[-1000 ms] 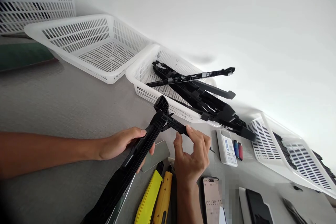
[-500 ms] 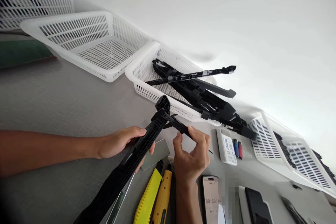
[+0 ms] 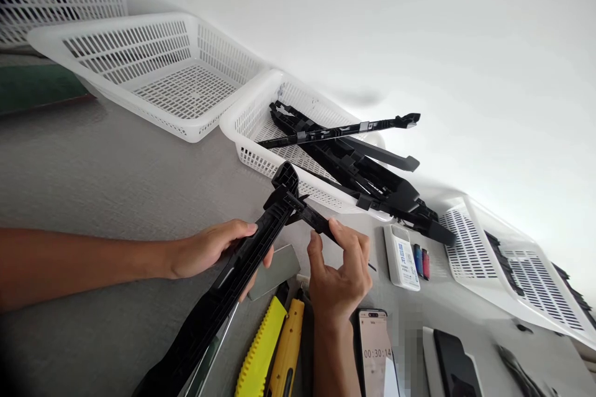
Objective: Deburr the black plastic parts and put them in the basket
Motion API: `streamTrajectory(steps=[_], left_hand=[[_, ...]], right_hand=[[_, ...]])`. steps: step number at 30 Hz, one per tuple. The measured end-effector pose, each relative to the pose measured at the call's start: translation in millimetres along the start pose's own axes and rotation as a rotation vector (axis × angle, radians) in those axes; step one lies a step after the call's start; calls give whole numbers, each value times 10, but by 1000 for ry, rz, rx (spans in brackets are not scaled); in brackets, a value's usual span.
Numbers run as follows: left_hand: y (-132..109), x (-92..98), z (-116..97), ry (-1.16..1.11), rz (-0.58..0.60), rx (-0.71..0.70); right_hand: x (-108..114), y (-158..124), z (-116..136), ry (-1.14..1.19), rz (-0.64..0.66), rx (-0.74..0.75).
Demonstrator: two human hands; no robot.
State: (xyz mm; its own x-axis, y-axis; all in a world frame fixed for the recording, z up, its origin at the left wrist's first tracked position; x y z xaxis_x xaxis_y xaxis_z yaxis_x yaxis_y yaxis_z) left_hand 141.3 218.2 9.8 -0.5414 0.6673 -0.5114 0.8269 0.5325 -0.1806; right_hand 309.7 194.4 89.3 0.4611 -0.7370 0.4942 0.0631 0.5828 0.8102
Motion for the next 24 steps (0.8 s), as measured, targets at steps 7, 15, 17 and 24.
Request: streamTrajectory(steps=[7, 15, 17, 24], left_hand=[[-3, -2, -19, -3, 2, -16], [-29, 48, -60, 37, -84, -78], [-45, 60, -74, 46, -113, -100], [-30, 94, -58, 45, -151, -87]], right_hand=[[6, -4, -20, 13, 14, 19], [-63, -32, -4, 153, 86, -42], [-88, -51, -3, 186, 126, -65], [-154, -89, -60, 173, 231, -104]])
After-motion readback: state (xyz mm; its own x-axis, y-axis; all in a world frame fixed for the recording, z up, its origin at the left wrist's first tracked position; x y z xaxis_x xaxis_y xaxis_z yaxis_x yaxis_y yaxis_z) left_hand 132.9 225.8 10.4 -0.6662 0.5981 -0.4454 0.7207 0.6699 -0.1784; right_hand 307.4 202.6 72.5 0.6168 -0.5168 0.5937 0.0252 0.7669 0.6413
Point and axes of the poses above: each hand's wrist, its own y-axis towards the middle knuckle, its own x-axis out of the back of the hand, z = x × y, the point moved 8 cm from there along y, towards the middle knuckle, and after that the axes turned 2 degrees about -y, right-handed, at the moved point
